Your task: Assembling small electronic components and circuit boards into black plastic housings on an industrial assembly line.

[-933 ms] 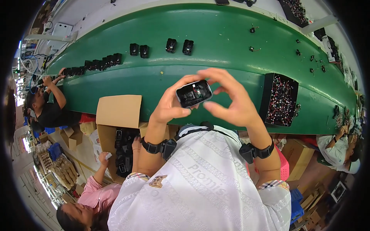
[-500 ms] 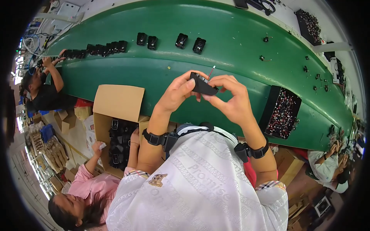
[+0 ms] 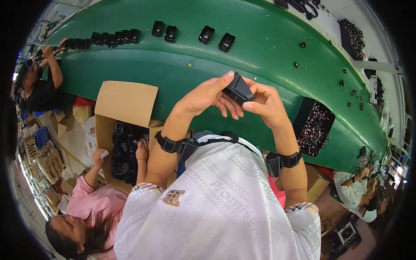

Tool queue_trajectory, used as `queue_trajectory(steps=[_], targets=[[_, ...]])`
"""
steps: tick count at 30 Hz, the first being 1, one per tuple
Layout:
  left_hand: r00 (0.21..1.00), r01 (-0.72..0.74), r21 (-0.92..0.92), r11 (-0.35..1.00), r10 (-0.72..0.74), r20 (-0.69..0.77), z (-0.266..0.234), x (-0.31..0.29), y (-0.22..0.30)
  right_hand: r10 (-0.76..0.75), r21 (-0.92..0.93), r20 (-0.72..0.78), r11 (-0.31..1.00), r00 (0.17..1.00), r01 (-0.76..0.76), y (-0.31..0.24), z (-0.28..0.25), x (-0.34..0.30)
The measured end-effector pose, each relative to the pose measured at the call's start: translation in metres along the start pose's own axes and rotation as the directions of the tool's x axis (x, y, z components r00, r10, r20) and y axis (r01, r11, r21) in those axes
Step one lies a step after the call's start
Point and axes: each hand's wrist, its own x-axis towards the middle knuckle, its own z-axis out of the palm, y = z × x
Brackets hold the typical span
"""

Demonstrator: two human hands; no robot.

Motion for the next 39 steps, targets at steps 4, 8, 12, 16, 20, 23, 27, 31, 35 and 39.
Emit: queue_trajectory(steps=[4,8,12,16,20,23,27,31,35,39], targets=[[0.940,0.105,0.183,0.977,-0.037,-0.340,-0.014,-0.011,-0.021,-0.111,-0.359,-0.077,0.930,0.991,0.076,0.012,-0.002,0.016],[0.603,-0.165,0.241,0.956,0.291,-0.743,-0.049,-0.081,-0.059,-0.525,-0.960,-0.188,0.275,0.830,-0.044,0.051,-0.061,0.067],[0.083,-0.124,0.282,0.951,0.294,-0.952,-0.089,-0.163,-0.138,-0.554,-0.990,-0.139,0.102,0.821,-0.099,0.089,-0.115,0.110],[-0.175,0.002,0.363,0.932,0.358,-0.917,-0.130,-0.234,-0.250,-0.532,-0.990,-0.090,-0.041,0.842,-0.133,0.104,-0.109,0.147],[-0.023,0.100,0.264,0.959,0.267,-0.963,-0.148,-0.235,-0.289,-0.468,-0.982,-0.061,-0.129,0.882,-0.136,0.107,-0.104,0.153],[0.153,-0.170,-0.254,0.952,-0.229,-0.961,-0.144,-0.228,-0.275,-0.439,-0.979,-0.035,-0.166,0.898,-0.119,0.103,-0.113,0.139],[0.359,0.169,-0.212,0.963,-0.260,-0.897,-0.189,-0.241,-0.316,-0.594,-0.998,0.009,-0.051,0.805,-0.026,0.085,-0.114,0.111],[0.553,0.456,0.510,0.729,0.218,-0.804,-0.233,-0.390,-0.324,-0.671,-0.923,-0.371,0.193,0.642,-0.332,0.091,-0.213,0.064],[0.763,0.486,0.874,0.016,0.481,-0.433,-0.242,-0.613,-0.257,-0.465,-0.576,-0.811,0.534,0.354,-0.618,0.106,-0.261,0.053],[0.819,0.421,0.899,-0.123,0.478,-0.318,-0.264,-0.591,-0.237,-0.580,-0.652,-0.724,0.397,0.374,-0.646,0.118,-0.296,0.036]])
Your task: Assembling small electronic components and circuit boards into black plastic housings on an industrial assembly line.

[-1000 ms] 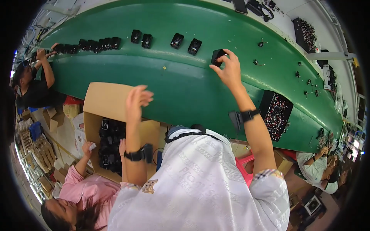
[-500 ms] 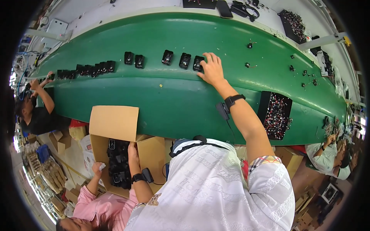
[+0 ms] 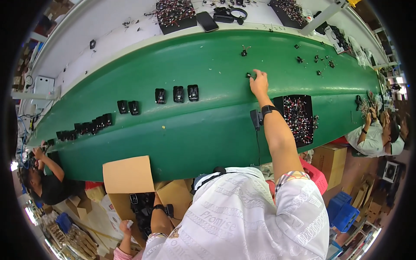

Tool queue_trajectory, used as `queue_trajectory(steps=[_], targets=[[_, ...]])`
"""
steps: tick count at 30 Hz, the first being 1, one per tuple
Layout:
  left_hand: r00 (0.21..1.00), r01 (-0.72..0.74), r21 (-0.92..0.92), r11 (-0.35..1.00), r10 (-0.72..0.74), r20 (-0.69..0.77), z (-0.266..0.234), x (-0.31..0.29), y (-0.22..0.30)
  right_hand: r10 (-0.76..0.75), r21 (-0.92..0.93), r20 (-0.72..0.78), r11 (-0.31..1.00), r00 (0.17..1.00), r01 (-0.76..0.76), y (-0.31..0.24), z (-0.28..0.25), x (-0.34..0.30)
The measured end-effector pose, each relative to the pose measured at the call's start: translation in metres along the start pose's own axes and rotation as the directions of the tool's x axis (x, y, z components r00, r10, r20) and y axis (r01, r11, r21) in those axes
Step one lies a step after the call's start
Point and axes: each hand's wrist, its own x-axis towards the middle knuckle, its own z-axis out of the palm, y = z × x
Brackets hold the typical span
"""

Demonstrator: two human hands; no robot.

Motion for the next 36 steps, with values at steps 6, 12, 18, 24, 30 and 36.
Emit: queue_trajectory(steps=[6,12,18,24,30,36], targets=[[0.816,0.570,-0.055,0.820,-0.556,0.157,0.170,0.174,0.133,-0.002,0.059,0.177,0.998,0.984,-0.008,-0.033,-0.014,-0.006],[0.268,0.777,-0.621,0.103,-0.947,0.179,0.118,0.231,0.232,-0.277,0.443,0.078,0.870,0.958,0.216,-0.080,-0.066,-0.051],[0.442,0.342,-0.766,0.544,-0.813,-0.380,-0.014,0.341,0.357,-0.459,0.803,0.159,0.575,0.874,0.156,-0.134,-0.133,-0.104],[0.963,-0.150,-0.956,0.251,-0.183,-0.199,-0.044,0.461,0.498,-0.540,0.948,0.247,0.307,0.805,-0.085,-0.181,-0.196,-0.143],[0.982,-0.185,-0.957,0.225,0.007,-0.188,-0.052,0.476,0.551,-0.540,0.968,0.124,0.250,0.833,0.018,-0.184,-0.236,-0.168],[0.939,-0.343,-0.750,0.566,0.177,-0.295,-0.068,0.475,0.559,-0.519,0.948,0.204,0.317,0.830,-0.034,-0.171,-0.251,-0.178]])
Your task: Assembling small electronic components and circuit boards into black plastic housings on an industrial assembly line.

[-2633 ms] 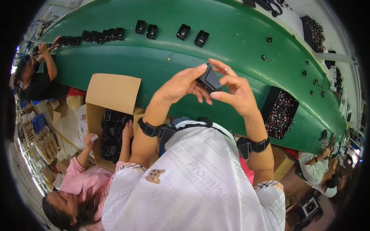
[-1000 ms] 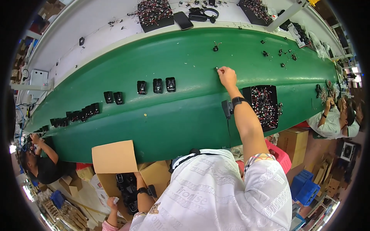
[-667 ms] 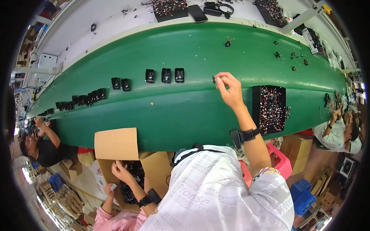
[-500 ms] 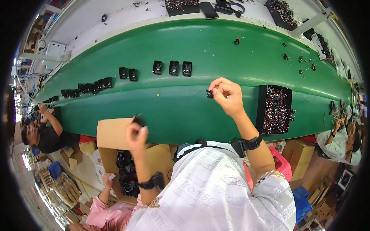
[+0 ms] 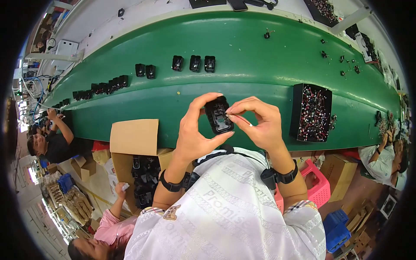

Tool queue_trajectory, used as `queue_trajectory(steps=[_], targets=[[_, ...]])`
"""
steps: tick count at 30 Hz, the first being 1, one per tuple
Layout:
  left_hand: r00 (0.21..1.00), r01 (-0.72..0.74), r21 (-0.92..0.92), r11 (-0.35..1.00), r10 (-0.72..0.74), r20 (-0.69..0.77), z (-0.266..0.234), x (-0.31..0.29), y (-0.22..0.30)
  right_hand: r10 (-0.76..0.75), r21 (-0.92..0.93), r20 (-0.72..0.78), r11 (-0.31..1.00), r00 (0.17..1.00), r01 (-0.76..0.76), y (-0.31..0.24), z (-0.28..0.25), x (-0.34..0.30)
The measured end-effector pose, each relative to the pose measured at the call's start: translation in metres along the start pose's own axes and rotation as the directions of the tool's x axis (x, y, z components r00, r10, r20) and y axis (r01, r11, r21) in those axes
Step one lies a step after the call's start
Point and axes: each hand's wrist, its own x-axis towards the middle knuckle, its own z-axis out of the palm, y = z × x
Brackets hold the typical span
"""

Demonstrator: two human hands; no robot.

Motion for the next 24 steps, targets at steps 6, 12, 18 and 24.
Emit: queue_trajectory(steps=[6,12,18,24], targets=[[0.999,-0.012,-0.041,0.999,0.010,-0.052,0.007,-0.003,0.001,-0.123,-0.195,-0.027,0.974,0.992,0.116,-0.011,-0.004,-0.007],[0.997,-0.082,-0.041,0.996,0.082,-0.013,0.009,0.002,0.007,-0.239,-0.434,0.136,0.858,0.961,0.275,-0.023,-0.002,-0.002],[1.000,-0.022,-0.200,0.980,0.019,-0.014,0.011,-0.002,0.000,-0.084,-0.220,-0.066,0.973,0.994,0.068,-0.022,-0.002,-0.012],[1.000,-0.005,-0.199,0.980,0.000,-0.028,0.015,0.001,-0.002,-0.080,-0.309,0.024,0.947,0.996,0.084,-0.029,-0.001,-0.012]])
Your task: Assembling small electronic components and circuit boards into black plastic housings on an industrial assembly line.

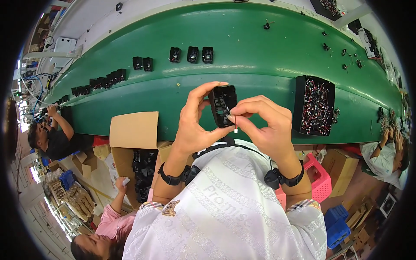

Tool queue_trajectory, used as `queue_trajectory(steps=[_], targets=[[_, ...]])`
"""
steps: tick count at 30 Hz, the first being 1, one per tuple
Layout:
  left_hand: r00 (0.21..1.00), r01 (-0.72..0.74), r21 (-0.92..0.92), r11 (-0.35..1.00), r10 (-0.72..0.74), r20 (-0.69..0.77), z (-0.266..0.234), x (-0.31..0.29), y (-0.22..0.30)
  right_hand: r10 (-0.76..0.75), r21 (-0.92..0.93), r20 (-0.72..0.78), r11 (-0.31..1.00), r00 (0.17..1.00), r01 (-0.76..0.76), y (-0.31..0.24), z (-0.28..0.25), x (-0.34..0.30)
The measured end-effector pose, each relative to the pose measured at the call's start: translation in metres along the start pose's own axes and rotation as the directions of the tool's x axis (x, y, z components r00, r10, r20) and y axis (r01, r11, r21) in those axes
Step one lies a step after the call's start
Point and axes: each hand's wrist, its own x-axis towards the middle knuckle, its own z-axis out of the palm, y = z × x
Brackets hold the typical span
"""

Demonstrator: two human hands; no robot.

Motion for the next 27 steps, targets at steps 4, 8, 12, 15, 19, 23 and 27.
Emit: queue_trajectory(steps=[4,8,12,15,19,23,27], targets=[[0.999,0.002,-0.044,0.999,0.000,0.044,0.000,0.003,-0.001,-0.092,-0.133,0.002,0.987,0.996,0.091,0.003,0.002,0.007],[0.996,0.061,-0.084,0.995,-0.055,0.069,0.000,0.002,-0.004,-0.170,-0.193,0.014,0.966,0.985,0.170,-0.002,-0.004,0.012],[0.997,0.057,-0.129,0.990,-0.050,0.061,0.001,0.002,-0.006,-0.138,-0.213,0.126,0.964,0.982,0.162,-0.004,-0.007,0.012],[0.997,0.063,-0.123,0.990,-0.057,0.047,0.004,0.003,-0.005,-0.188,-0.255,0.097,0.944,0.977,0.207,-0.003,-0.013,0.011],[1.000,0.005,-0.085,0.996,-0.006,-0.017,0.007,0.004,-0.008,-0.180,-0.342,0.066,0.920,0.982,0.191,0.002,-0.020,0.010],[1.000,-0.028,-0.022,0.999,0.027,-0.013,0.010,0.006,-0.006,-0.019,-0.144,0.044,0.989,0.999,0.025,-0.001,-0.023,0.003],[1.000,-0.021,0.029,0.999,0.020,0.023,0.012,0.007,-0.001,0.112,0.046,0.002,0.993,0.994,-0.112,-0.004,-0.021,0.000]])
